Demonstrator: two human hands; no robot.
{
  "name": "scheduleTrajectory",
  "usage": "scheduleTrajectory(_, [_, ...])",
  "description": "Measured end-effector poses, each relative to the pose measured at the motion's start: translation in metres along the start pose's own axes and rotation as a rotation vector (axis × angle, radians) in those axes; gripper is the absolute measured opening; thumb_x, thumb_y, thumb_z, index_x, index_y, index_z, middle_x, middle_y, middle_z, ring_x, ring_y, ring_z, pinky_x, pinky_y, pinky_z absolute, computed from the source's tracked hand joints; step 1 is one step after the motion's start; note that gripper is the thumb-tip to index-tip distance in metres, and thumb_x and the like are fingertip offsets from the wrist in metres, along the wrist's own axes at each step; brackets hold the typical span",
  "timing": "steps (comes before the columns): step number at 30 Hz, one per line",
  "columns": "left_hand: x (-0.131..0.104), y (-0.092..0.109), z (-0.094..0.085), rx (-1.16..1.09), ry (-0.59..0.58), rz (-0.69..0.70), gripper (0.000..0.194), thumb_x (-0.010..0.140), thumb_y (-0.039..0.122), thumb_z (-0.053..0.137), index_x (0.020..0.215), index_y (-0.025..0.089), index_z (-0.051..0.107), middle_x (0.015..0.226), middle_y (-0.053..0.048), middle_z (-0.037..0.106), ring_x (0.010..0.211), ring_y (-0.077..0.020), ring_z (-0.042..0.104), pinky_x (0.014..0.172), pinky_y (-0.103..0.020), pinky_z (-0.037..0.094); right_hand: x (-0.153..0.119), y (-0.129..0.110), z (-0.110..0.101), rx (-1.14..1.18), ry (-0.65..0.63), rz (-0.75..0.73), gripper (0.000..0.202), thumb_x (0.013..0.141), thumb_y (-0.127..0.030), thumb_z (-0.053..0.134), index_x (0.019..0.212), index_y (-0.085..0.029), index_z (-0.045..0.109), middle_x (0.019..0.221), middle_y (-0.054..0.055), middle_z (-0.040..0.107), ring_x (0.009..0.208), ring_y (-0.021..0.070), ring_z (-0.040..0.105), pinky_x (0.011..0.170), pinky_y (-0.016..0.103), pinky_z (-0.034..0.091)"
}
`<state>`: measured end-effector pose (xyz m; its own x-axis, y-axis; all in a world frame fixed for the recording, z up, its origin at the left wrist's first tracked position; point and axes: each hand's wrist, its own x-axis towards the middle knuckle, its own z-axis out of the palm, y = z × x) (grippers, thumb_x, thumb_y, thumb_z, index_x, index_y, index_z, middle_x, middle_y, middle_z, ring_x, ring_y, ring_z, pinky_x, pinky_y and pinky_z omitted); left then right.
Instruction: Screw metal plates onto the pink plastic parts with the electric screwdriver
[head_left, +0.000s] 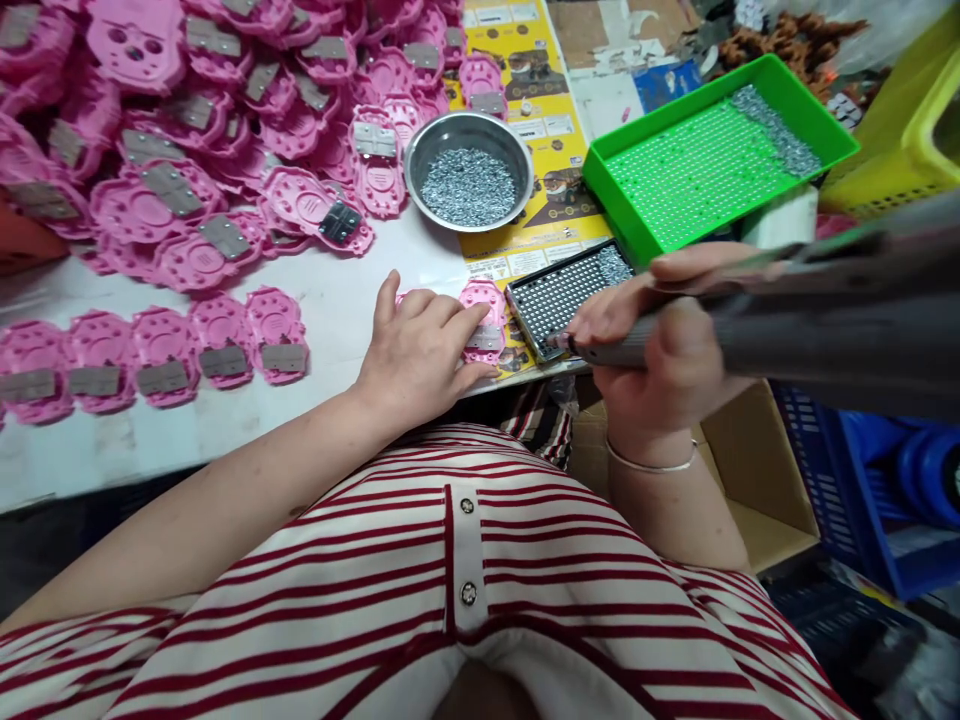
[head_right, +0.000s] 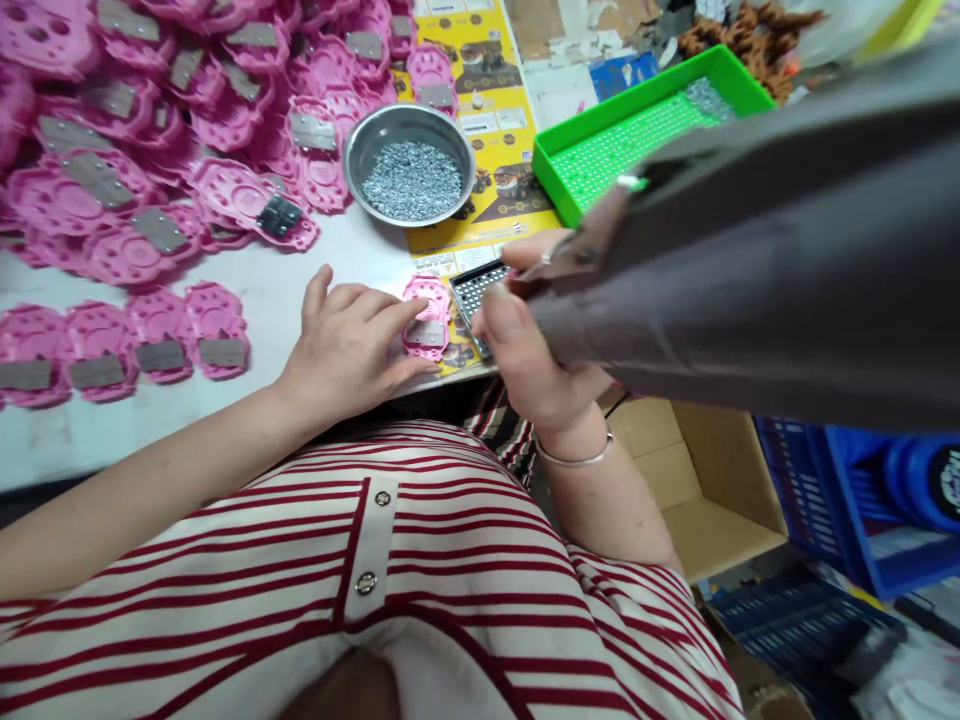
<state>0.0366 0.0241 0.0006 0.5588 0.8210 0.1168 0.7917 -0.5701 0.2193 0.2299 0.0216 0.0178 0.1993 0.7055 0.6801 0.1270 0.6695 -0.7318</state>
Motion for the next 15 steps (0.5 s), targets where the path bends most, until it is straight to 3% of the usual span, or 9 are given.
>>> scheduleTrajectory(2, [0.0,-0.003,0.0,-0.023,0.045,-0.01,0.054,0.084,0.051,0.069,0.127,0.02,0.063,0.116,-0.011,0.067,0.112,-0.0337,0.054,0.116,-0.066,0.021,0.007,-0.008,0.004,0.108,0.061,-0.141,0.021,0.086,-0.045,0.063,0.103,-0.032,0.066,0.056,-0.007,0.046,0.042,0.0073,0.046,0.041,0.023,0.048])
scheduleTrajectory(4, [0.001,-0.006,0.002,-0.041,0.066,-0.01,0.051,0.08,0.052,0.073,0.12,0.021,0.068,0.118,-0.011,0.066,0.115,-0.0338,0.052,0.117,-0.067,0.019,0.012,-0.016,0.01,0.137,0.086,-0.175,0.017,0.088,-0.041,0.062,0.1,-0.032,0.069,0.056,-0.008,0.049,0.043,0.0062,0.046,0.044,0.022,0.051])
scheduleTrajectory(8, [0.003,-0.007,0.006,-0.076,0.05,-0.013,0.041,0.078,0.05,0.076,0.108,0.022,0.073,0.118,-0.008,0.067,0.117,-0.0334,0.051,0.118,-0.067,0.019,0.013,-0.022,0.026,0.199,0.047,-0.109,0.018,0.087,-0.043,0.063,0.098,-0.031,0.069,0.055,-0.008,0.048,0.041,0.0069,0.046,0.042,0.024,0.05])
scheduleTrajectory(15, [0.009,-0.001,0.008,-0.092,0.033,-0.037,0.032,0.083,0.049,0.071,0.096,0.021,0.074,0.103,-0.008,0.069,0.108,-0.032,0.055,0.117,-0.067,0.022,-0.003,-0.006,0.042,0.187,-0.05,0.024,0.02,0.089,-0.046,0.058,0.106,-0.035,0.06,0.059,-0.007,0.048,0.044,0.0097,0.047,0.045,0.027,0.048])
